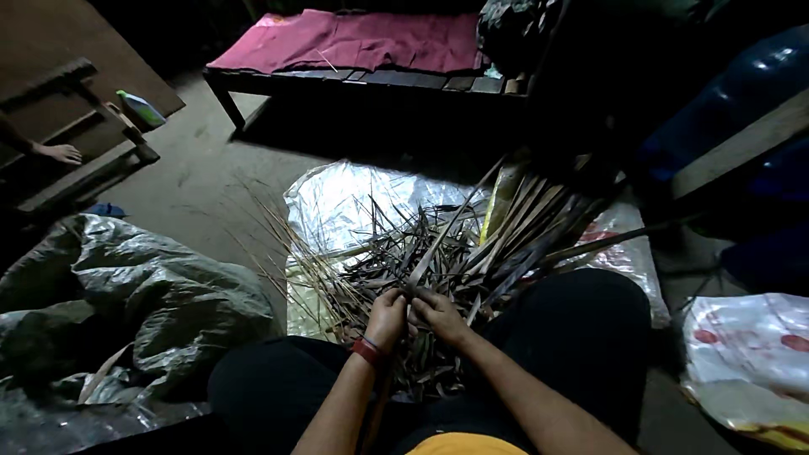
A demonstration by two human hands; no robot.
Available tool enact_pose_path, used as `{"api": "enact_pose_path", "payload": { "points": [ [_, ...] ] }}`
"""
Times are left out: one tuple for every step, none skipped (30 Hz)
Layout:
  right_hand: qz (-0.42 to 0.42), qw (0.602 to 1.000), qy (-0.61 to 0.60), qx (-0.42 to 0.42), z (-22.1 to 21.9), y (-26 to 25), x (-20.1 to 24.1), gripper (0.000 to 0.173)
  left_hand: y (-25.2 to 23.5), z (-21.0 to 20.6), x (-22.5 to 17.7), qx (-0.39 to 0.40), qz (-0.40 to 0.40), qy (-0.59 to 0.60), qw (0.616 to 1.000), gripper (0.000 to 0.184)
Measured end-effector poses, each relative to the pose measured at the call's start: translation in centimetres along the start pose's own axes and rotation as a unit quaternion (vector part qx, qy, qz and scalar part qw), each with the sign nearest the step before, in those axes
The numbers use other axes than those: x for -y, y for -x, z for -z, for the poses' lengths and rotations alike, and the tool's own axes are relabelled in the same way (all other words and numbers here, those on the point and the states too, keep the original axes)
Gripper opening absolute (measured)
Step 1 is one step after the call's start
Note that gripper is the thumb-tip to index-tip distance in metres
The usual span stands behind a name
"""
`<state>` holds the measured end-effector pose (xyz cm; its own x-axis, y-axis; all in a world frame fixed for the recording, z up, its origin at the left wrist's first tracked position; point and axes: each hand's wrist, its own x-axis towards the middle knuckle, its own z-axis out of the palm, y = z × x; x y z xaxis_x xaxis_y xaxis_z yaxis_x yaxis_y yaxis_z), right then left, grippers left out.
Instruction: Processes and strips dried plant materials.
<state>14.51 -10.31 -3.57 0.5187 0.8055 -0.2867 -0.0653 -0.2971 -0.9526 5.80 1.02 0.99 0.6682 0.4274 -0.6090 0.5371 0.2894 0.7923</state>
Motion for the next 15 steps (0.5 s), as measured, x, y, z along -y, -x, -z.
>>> {"api": "enact_pose_path", "payload": {
  "points": [
    [0.001, 1.000, 0.018, -0.004, 0.2, 0.0, -0.1, 0.036, 0.1, 0.1, -0.1, 0.004, 0.009, 0.002, 1.000, 0.027],
    [-0.002, 0.999, 0.034, -0.001, 0.5, 0.0, 0.1, 0.037, 0.1, 0.3, -0.2, 0.013, 0.016, 0.005, 1.000, 0.027],
    [-0.006, 0.999, 0.042, 0.009, 0.8, 0.0, 0.3, 0.038, 0.2, 0.4, -0.3, 0.019, 0.021, 0.007, 1.000, 0.027],
    [-0.006, 0.999, 0.042, 0.013, 1.0, 0.0, 0.5, 0.039, 0.3, 0.6, -0.4, 0.026, 0.023, 0.011, 0.999, 0.027],
    [-0.003, 0.999, 0.032, 0.008, 0.9, -0.1, 0.6, 0.039, 0.3, 0.7, -0.4, 0.034, 0.025, 0.015, 0.999, 0.026],
    [-0.003, 1.000, 0.015, -0.002, 0.9, -0.2, 0.7, 0.039, 0.4, 0.7, -0.4, 0.042, 0.030, 0.017, 0.999, 0.026],
    [-0.009, 1.000, -0.004, -0.017, 1.0, -0.4, 0.7, 0.040, 0.6, 0.8, -0.5, 0.054, 0.038, 0.019, 0.998, 0.028],
    [-0.022, 0.999, -0.022, -0.037, 1.2, -0.7, 0.6, 0.040, 1.0, 0.8, -0.5, 0.066, 0.047, 0.020, 0.997, 0.030],
    [-0.037, 0.997, -0.038, -0.059, 1.5, -1.1, 0.6, 0.039, 1.4, 0.9, -0.3, 0.074, 0.053, 0.018, 0.996, 0.030],
    [-0.054, 0.994, -0.053, -0.075, 1.9, -1.5, 0.7, 0.039, 1.8, 1.0, 0.0, 0.074, 0.054, 0.012, 0.996, 0.029],
    [-0.065, 0.992, -0.062, -0.087, 2.2, -1.8, 0.7, 0.039, 2.4, 1.1, 0.4, 0.071, 0.051, 0.004, 0.996, 0.028],
    [-0.067, 0.992, -0.062, -0.091, 2.5, -1.9, 0.7, 0.039, 3.0, 1.3, 0.9, 0.066, 0.044, -0.002, 0.997, 0.027],
    [-0.060, 0.993, -0.052, -0.090, 2.6, -2.0, 0.7, 0.039, 3.7, 1.5, 1.4, 0.060, 0.040, -0.001, 0.997, 0.026],
    [-0.050, 0.995, -0.028, -0.085, 2.7, -2.1, 0.6, 0.039, 4.4, 1.7, 1.9, 0.053, 0.043, 0.001, 0.998, 0.025],
    [-0.045, 0.996, 0.005, -0.076, 2.8, -2.2, 0.4, 0.039, 5.1, 1.8, 2.3, 0.046, 0.048, 0.003, 0.998, 0.024]
  ]
}}
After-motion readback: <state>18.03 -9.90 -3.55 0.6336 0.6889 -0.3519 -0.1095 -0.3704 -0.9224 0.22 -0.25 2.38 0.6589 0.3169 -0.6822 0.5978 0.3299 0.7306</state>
